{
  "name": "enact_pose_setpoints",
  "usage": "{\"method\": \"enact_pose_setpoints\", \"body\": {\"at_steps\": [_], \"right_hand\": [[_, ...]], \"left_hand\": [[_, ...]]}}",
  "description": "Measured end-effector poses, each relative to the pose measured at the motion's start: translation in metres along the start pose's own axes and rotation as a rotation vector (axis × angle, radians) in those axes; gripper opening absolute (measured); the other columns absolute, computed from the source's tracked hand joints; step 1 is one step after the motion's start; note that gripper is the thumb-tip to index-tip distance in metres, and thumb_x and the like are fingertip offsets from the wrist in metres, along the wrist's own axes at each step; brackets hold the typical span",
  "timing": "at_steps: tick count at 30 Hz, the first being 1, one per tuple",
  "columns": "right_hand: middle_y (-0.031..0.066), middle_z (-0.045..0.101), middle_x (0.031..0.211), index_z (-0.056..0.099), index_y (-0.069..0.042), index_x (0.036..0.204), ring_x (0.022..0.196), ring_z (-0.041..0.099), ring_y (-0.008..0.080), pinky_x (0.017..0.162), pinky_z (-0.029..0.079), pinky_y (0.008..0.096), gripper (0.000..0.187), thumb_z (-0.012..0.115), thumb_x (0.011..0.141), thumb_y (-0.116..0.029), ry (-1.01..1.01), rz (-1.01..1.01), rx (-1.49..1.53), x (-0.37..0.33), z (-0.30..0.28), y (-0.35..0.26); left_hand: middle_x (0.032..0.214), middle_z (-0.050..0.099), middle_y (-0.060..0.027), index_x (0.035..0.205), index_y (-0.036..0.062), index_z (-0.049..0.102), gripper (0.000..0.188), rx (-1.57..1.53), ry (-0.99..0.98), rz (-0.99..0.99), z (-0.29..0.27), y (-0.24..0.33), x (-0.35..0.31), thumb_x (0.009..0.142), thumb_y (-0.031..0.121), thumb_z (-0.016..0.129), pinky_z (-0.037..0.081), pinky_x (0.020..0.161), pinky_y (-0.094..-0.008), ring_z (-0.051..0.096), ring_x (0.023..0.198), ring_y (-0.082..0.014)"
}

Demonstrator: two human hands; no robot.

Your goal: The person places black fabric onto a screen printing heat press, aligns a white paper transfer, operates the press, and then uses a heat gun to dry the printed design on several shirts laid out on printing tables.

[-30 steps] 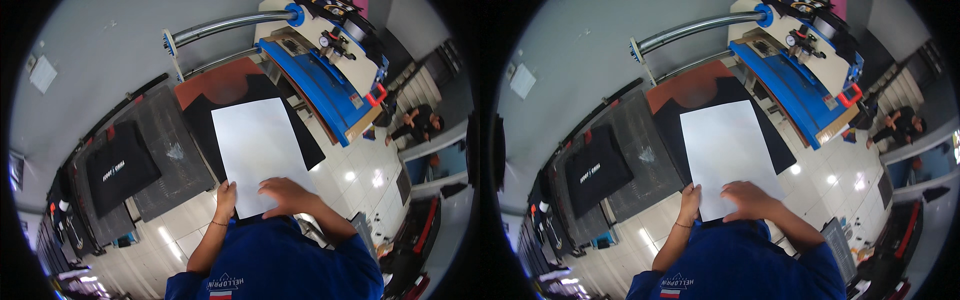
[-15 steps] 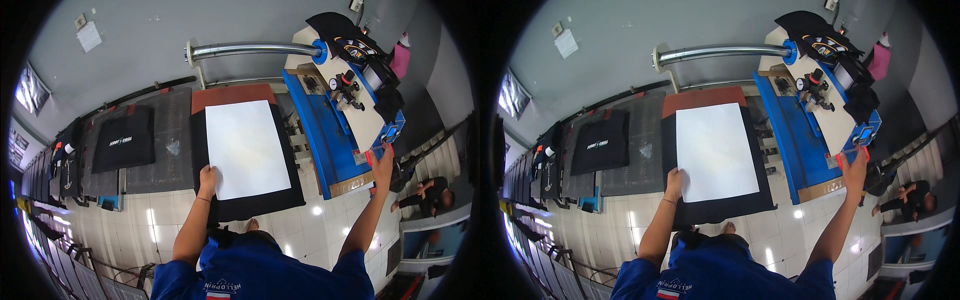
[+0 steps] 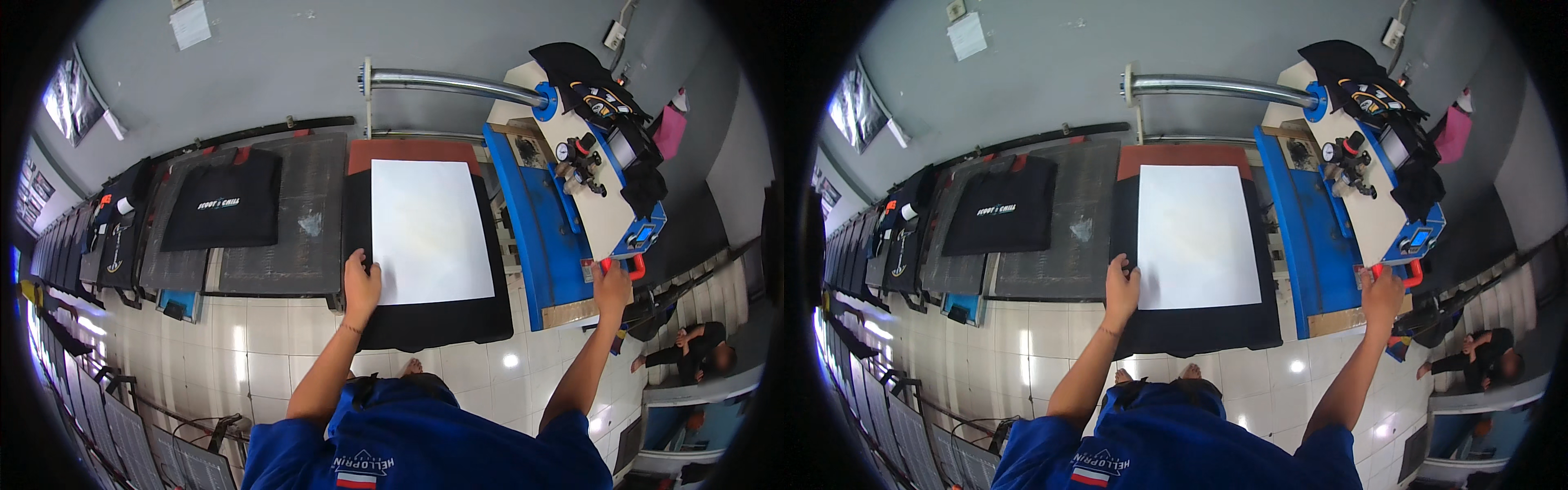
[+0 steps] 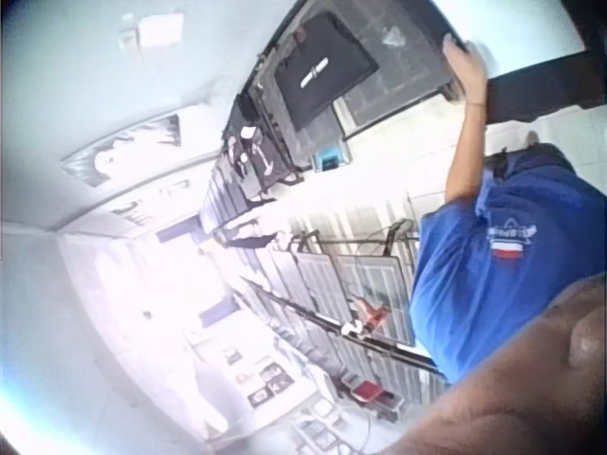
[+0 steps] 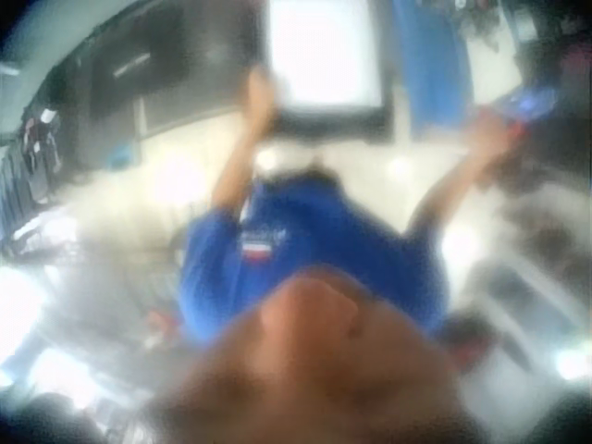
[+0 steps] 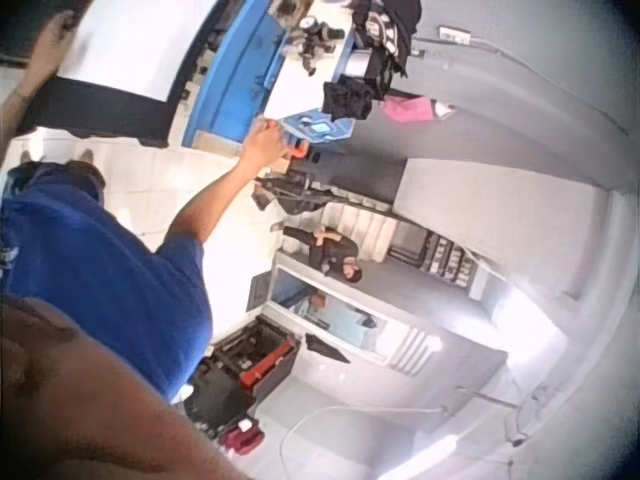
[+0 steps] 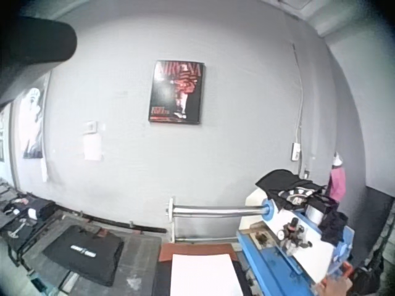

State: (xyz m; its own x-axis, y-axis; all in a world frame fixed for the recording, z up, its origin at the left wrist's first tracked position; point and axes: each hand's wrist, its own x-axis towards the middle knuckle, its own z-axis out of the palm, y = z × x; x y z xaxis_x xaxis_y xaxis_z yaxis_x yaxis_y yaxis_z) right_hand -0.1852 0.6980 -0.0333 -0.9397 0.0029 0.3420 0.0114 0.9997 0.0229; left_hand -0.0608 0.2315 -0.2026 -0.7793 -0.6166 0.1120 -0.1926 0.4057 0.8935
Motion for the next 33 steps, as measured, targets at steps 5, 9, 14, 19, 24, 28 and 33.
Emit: {"method": "enact_pose_setpoints", "body": {"at_steps": [5,9,14,19,24,28,33], "right_hand": [[0.0243,0.063,0.083,0.059,0.001,0.099,0.082,0.060,0.0427,0.076,0.045,0.0520,0.034,0.063,0.089,-0.031,0.087,-0.007,0.056,-0.056,-0.041,-0.036],[0.0204,0.061,0.081,0.056,0.000,0.116,0.079,0.061,0.0351,0.075,0.046,0.0441,0.031,0.055,0.096,-0.024,0.171,0.100,0.530,-0.109,-0.075,-0.051],[0.0104,0.054,0.083,0.034,-0.006,0.149,0.065,0.050,0.0154,0.061,0.042,0.0299,0.054,0.043,0.097,-0.016,0.453,0.176,0.801,-0.155,-0.100,-0.014],[0.0063,0.050,0.069,0.036,-0.005,0.148,0.058,0.048,0.0137,0.057,0.040,0.0296,0.056,0.041,0.094,-0.015,0.551,0.101,0.751,-0.246,-0.161,-0.058],[0.0047,0.052,0.066,0.036,-0.002,0.148,0.050,0.045,0.0107,0.049,0.039,0.0263,0.058,0.038,0.091,-0.011,0.607,0.080,0.818,-0.316,-0.203,-0.092],[0.0058,0.056,0.073,0.036,-0.001,0.147,0.050,0.045,0.0091,0.047,0.038,0.0244,0.059,0.037,0.089,-0.009,0.605,0.069,0.863,-0.346,-0.227,-0.111],[0.0059,0.056,0.075,0.037,-0.002,0.147,0.051,0.046,0.0097,0.047,0.039,0.0247,0.059,0.037,0.089,-0.008,0.620,0.095,0.851,-0.402,-0.249,-0.152]], "left_hand": [[0.107,0.064,-0.0127,0.111,0.0016,0.063,0.021,-0.334,-0.763,0.219,-0.073,0.192,-0.079,0.092,0.011,0.061,0.053,0.079,-0.0327,0.066,0.090,-0.0197],[0.092,0.063,-0.0159,0.098,0.0009,0.062,0.023,-0.966,-1.170,0.931,-0.113,0.297,-0.161,0.091,0.023,0.063,0.048,0.083,-0.0443,0.061,0.093,-0.0353],[0.086,0.059,-0.0158,0.095,0.0009,0.059,0.032,-1.217,-1.132,1.365,-0.151,0.368,-0.272,0.090,0.032,0.061,0.046,0.079,-0.0444,0.057,0.085,-0.0350],[0.086,0.059,-0.0158,0.095,0.0009,0.059,0.033,-1.224,-1.240,1.499,-0.199,0.378,-0.351,0.090,0.033,0.061,0.046,0.079,-0.0445,0.057,0.085,-0.0350],[0.086,0.059,-0.0158,0.095,0.0009,0.059,0.034,-1.197,-1.282,1.570,-0.242,0.370,-0.395,0.090,0.034,0.061,0.046,0.079,-0.0445,0.057,0.085,-0.0350],[0.086,0.059,-0.0158,0.096,0.0009,0.059,0.034,-1.176,-1.277,1.601,-0.277,0.363,-0.412,0.090,0.035,0.061,0.046,0.079,-0.0445,0.057,0.085,-0.0350],[0.087,0.059,-0.0157,0.096,0.0009,0.059,0.035,-1.177,-1.305,1.628,-0.319,0.345,-0.448,0.090,0.035,0.060,0.046,0.079,-0.0445,0.057,0.085,-0.0349]]}}
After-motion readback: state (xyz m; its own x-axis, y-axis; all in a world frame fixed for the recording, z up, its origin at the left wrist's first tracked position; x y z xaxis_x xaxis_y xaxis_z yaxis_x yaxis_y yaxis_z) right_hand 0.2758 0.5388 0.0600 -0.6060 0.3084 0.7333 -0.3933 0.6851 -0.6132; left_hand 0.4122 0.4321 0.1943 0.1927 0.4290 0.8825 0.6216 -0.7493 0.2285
